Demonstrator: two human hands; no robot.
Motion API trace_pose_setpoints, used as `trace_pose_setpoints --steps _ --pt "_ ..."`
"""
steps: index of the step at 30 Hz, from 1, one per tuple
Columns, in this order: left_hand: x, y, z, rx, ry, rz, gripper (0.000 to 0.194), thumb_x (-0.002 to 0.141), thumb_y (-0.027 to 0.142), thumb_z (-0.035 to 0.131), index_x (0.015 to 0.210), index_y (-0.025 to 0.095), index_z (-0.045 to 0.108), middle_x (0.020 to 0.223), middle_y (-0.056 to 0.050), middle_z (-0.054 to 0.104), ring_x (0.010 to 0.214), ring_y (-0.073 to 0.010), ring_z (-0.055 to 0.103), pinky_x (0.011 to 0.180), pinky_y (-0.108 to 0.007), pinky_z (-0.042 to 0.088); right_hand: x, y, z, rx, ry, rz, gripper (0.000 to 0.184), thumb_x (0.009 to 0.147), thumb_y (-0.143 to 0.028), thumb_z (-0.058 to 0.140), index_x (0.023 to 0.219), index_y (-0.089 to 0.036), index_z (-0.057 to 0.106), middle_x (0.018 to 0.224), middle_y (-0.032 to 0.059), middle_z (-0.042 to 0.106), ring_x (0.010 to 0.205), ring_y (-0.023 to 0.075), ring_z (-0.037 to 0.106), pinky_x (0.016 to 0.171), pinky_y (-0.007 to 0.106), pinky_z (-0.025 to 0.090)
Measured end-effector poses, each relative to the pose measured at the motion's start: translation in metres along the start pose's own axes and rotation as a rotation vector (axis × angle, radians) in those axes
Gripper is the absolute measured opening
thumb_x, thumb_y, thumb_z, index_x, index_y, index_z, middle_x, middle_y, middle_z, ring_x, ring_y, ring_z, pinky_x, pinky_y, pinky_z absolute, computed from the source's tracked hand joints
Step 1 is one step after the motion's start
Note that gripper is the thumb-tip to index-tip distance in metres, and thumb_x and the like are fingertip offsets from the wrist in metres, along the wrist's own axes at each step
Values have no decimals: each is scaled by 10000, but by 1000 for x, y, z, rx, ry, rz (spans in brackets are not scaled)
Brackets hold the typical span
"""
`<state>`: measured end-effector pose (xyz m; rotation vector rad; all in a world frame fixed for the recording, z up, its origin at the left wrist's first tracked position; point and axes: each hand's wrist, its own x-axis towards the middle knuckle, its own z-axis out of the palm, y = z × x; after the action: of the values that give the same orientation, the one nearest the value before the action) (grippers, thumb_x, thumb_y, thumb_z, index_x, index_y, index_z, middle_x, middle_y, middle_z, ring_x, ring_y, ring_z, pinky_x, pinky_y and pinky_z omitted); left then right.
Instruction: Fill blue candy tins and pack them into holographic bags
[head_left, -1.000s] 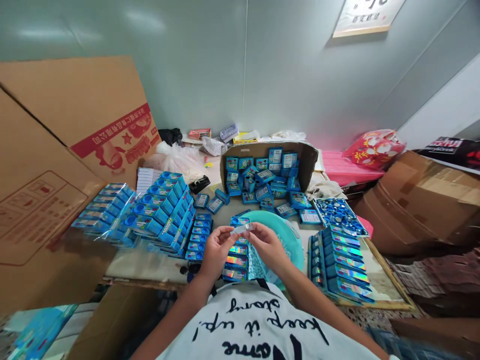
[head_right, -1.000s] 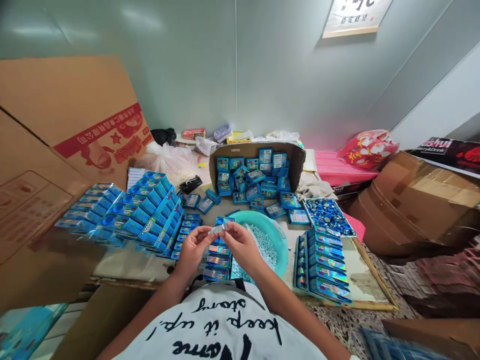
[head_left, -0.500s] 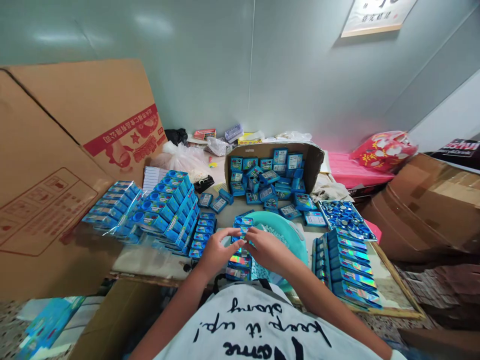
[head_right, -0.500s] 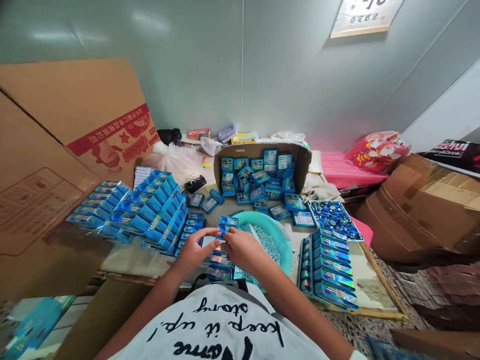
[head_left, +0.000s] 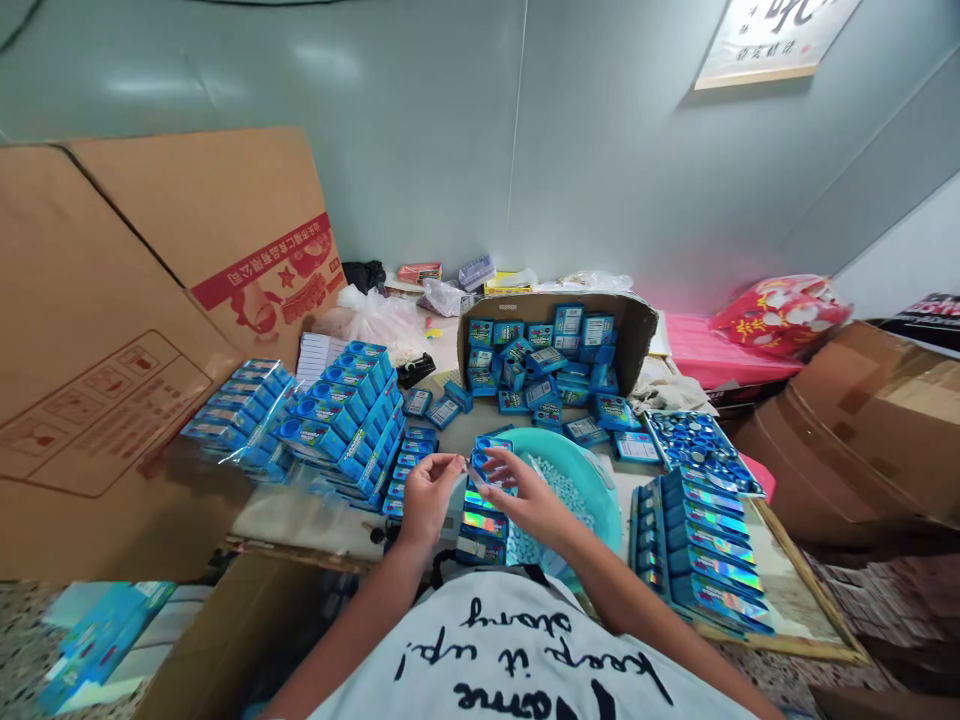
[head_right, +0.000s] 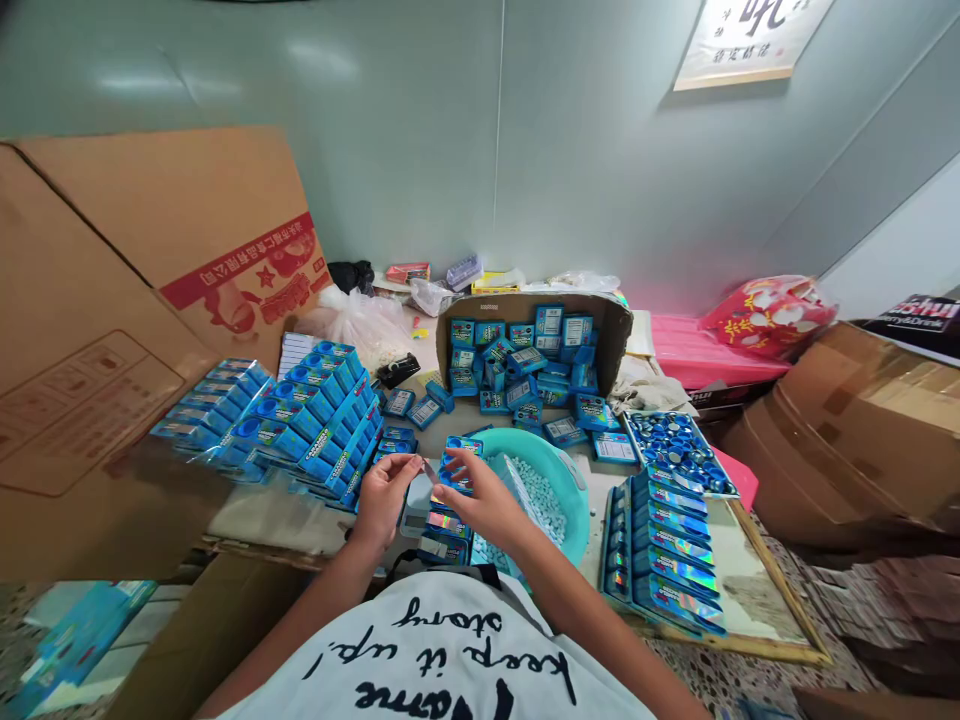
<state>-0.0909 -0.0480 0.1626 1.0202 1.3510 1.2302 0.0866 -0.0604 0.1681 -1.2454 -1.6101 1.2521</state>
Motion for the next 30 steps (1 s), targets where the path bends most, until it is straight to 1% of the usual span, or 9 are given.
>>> trace_pose_setpoints --steps 3,7,9,13,15,18,20,25,30 --pt "3 -5 -1 -46 13 -45 384 724 493 770 884 151 698 848 -89 752 759 -193 697 724 -304 533 -1 2 14 128 21 32 499 870 -483 630 1283 -217 541 1091 77 647 915 204 644 766 337 538" --pt "6 -11 4 -53 1 -50 389 710 486 784 875 143 705 853 -96 755 789 -204 705 761 -319 537 6 13 22 56 147 8 306 898 -439 544 1022 -179 646 841 50 680 750 192 643 679 311 526" --pt "10 -17 8 -35 4 -41 384 709 488 783 862 144 708 835 -89 751 791 -206 701 767 -322 532 12 23 20 8 175 4 291 908 -418 495 938 -171 645 797 50 677 728 192 635 659 302 510" --pt "22 -37 14 19 47 -28 373 693 492 781 813 146 712 812 -86 739 779 -213 684 741 -317 511 26 43 13 -122 176 21 296 894 -355 500 1092 -165 609 743 8 623 663 175 577 605 271 436" --pt "28 -51 17 30 79 -38 369 676 488 783 787 145 704 791 -85 729 757 -209 671 719 -311 499 31 50 13 -214 151 41 276 888 -306 511 1115 -170 592 694 -17 587 618 166 542 576 256 378" --pt "33 -69 20 15 123 -72 372 675 498 765 765 147 677 749 -68 705 701 -184 643 687 -298 483 34 55 16 -360 118 66 220 895 -234 509 1097 -189 584 692 -17 594 619 164 534 573 252 302" --pt "33 -79 21 -10 145 -101 390 671 517 753 763 150 658 725 -55 690 665 -169 625 667 -294 479 34 55 18 -447 104 76 220 895 -196 513 1108 -196 574 732 -1 628 658 170 555 587 256 276" --pt "31 -94 21 -55 161 -148 411 621 528 776 739 160 636 675 -25 656 628 -152 599 636 -281 468 32 49 21 -616 85 102 213 888 -151 517 1093 -179 568 835 56 688 788 205 612 643 271 282" --pt "30 -103 22 -74 153 -163 385 647 513 759 774 166 652 707 -25 667 669 -164 618 645 -278 468 32 44 20 -711 71 108 204 859 -135 515 1045 -181 584 910 82 712 847 217 634 677 281 306"
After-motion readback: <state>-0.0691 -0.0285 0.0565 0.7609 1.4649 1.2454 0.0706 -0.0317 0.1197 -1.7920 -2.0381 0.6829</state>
